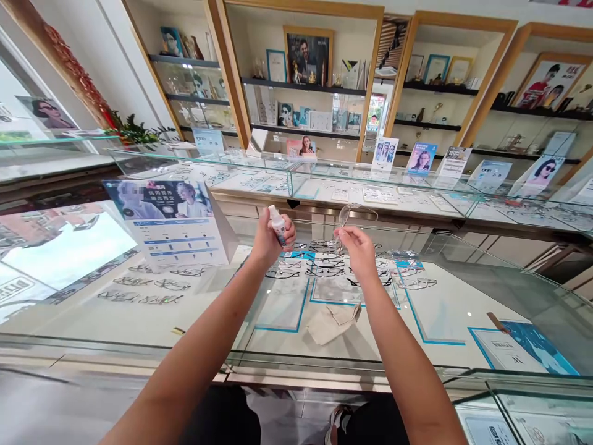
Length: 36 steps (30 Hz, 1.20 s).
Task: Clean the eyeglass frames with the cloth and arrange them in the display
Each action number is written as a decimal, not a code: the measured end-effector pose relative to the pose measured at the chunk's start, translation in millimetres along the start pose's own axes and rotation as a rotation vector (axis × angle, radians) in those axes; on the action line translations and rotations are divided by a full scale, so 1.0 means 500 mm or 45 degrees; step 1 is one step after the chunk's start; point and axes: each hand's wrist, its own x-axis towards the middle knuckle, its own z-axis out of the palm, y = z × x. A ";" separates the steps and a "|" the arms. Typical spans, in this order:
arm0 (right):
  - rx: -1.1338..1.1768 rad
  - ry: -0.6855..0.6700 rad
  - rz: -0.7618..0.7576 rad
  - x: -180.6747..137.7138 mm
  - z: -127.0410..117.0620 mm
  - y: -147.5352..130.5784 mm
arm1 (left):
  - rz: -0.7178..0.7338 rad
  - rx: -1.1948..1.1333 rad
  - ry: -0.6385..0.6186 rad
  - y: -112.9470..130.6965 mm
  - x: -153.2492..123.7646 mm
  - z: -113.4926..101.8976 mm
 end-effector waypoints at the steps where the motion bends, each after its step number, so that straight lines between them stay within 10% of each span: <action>1: 0.001 -0.044 -0.008 0.008 0.005 -0.022 | -0.022 -0.011 -0.079 0.025 0.001 0.019; 9: 0.023 -0.235 -0.120 0.057 0.048 -0.154 | 0.122 0.086 -0.113 0.109 0.040 0.103; 18: 0.071 -0.307 -0.023 0.032 0.115 -0.114 | 0.625 0.591 0.367 0.037 0.071 0.079; 36: 0.329 -0.102 -0.023 0.053 0.092 -0.117 | 0.575 0.654 0.216 0.011 0.054 0.112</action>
